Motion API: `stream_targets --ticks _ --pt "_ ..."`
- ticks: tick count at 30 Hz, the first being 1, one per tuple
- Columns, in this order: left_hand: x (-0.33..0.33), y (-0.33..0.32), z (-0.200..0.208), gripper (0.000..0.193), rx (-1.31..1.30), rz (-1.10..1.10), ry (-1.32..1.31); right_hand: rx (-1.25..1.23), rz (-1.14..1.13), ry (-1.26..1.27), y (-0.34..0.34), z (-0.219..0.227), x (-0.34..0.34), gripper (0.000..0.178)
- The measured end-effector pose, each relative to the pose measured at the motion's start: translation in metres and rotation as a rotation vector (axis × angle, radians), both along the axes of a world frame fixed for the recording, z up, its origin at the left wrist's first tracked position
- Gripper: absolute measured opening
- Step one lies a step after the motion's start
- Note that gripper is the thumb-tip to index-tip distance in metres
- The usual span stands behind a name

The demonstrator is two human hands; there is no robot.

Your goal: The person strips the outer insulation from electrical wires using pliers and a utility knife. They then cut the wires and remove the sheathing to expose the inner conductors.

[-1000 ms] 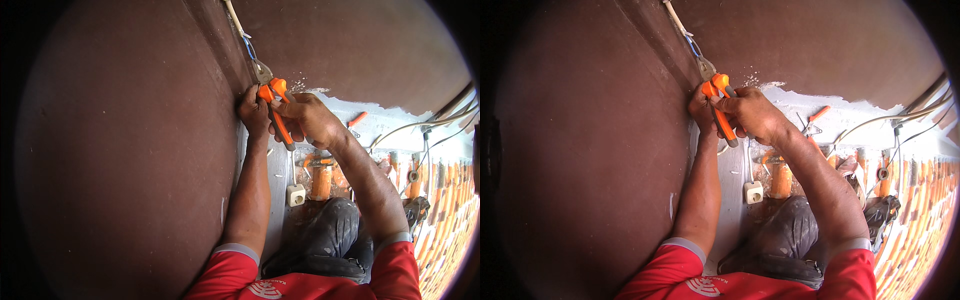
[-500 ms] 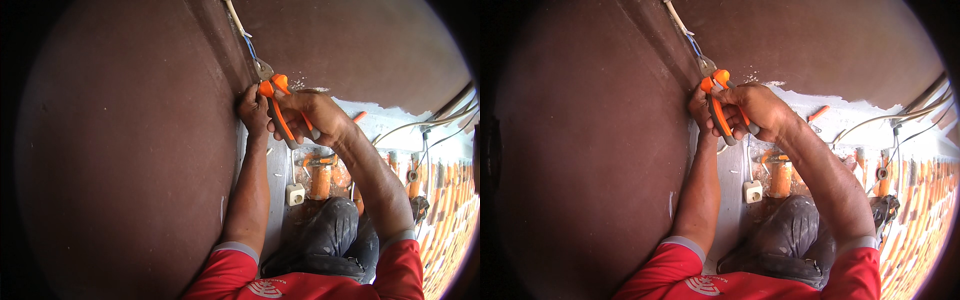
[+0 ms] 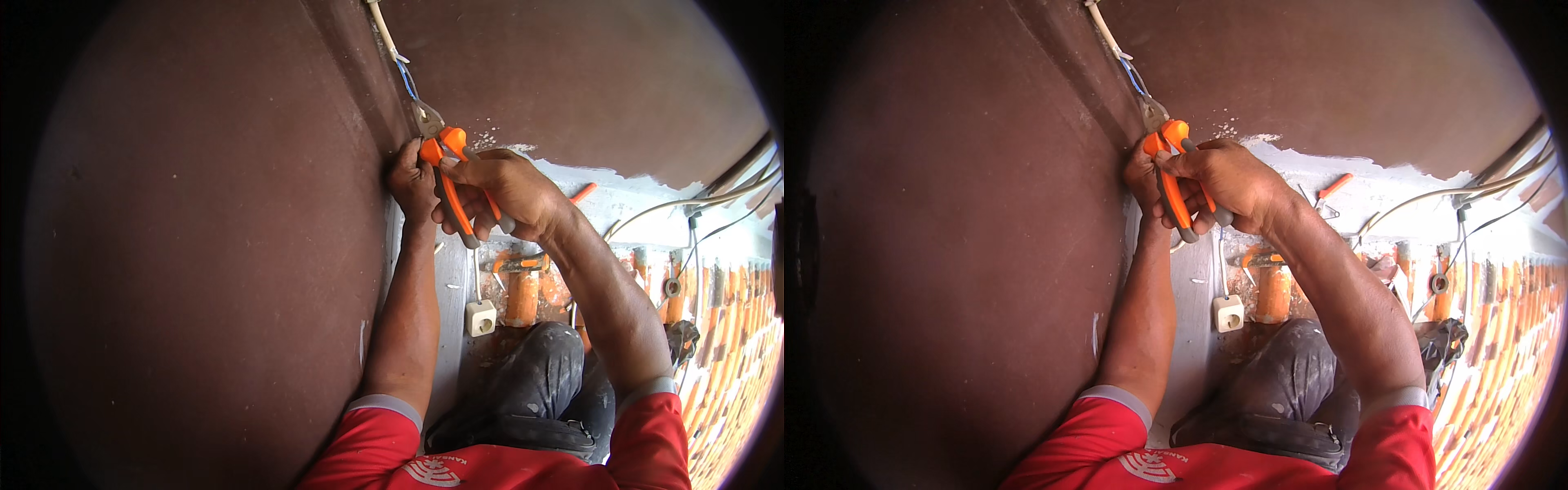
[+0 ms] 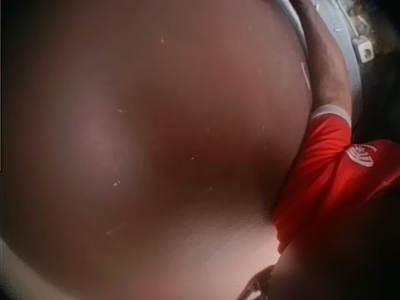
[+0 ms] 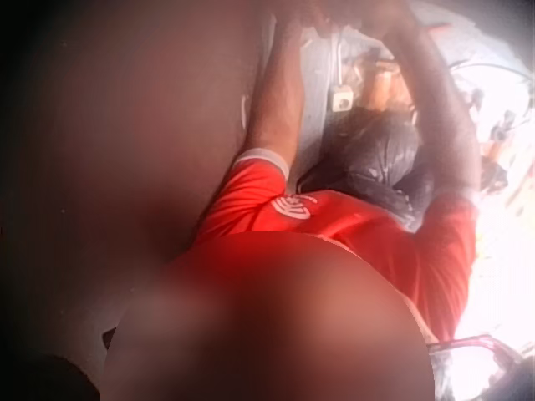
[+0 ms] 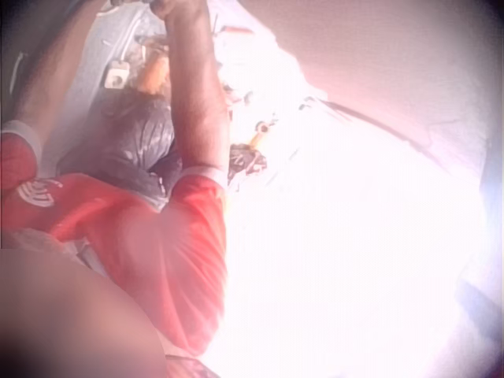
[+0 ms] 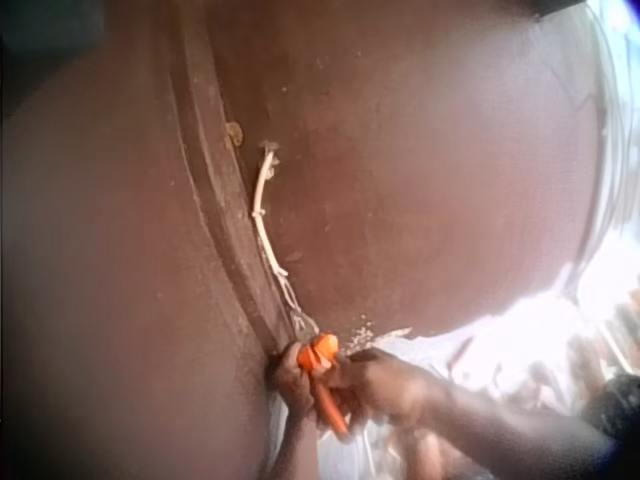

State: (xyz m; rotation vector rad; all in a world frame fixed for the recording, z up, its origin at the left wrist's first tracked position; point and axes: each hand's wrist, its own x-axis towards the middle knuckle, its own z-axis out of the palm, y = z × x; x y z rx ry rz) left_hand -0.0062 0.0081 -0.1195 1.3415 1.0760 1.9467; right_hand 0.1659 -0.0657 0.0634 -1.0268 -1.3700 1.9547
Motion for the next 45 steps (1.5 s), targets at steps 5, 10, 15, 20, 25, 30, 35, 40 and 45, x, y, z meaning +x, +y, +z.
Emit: stream_targets --ticks 5,10,15,20,25,30,35,40,45 --pt "-0.003 -0.001 0.004 0.022 0.022 -0.002 0.028 0.011 0.013 0.043 0.000 -0.004 -0.002 0.042" --pt "0.001 -0.002 0.008 0.017 0.005 0.020 -0.073 -0.003 -0.010 0.063 -0.004 0.000 -0.005 0.042" --pt "0.001 0.000 0.004 0.019 0.005 -0.085 -0.206 0.022 0.007 0.057 -0.001 -0.001 -0.004 0.040" --pt "-0.001 0.003 0.003 0.021 0.002 -0.102 -0.184 0.022 -0.007 0.066 -0.001 -0.002 -0.006 0.039" --pt "0.000 0.002 0.001 0.031 0.038 -0.042 -0.073 0.033 -0.030 0.049 -0.001 -0.004 -0.007 0.038" --pt "0.003 0.003 0.001 0.025 0.045 0.159 0.053 0.052 -0.141 -0.048 -0.002 -0.015 -0.009 0.042" --pt "-0.001 0.007 0.003 0.015 0.203 0.287 0.195 0.493 -0.087 -0.378 0.003 -0.031 -0.007 0.048" --pt "0.002 -0.003 0.018 0.020 0.154 0.179 0.174 0.972 -0.162 -0.911 0.002 -0.048 0.004 0.043" --pt "0.012 -0.006 0.024 0.029 0.051 0.216 0.112 0.827 -0.181 -0.921 -0.008 -0.049 0.025 0.041"
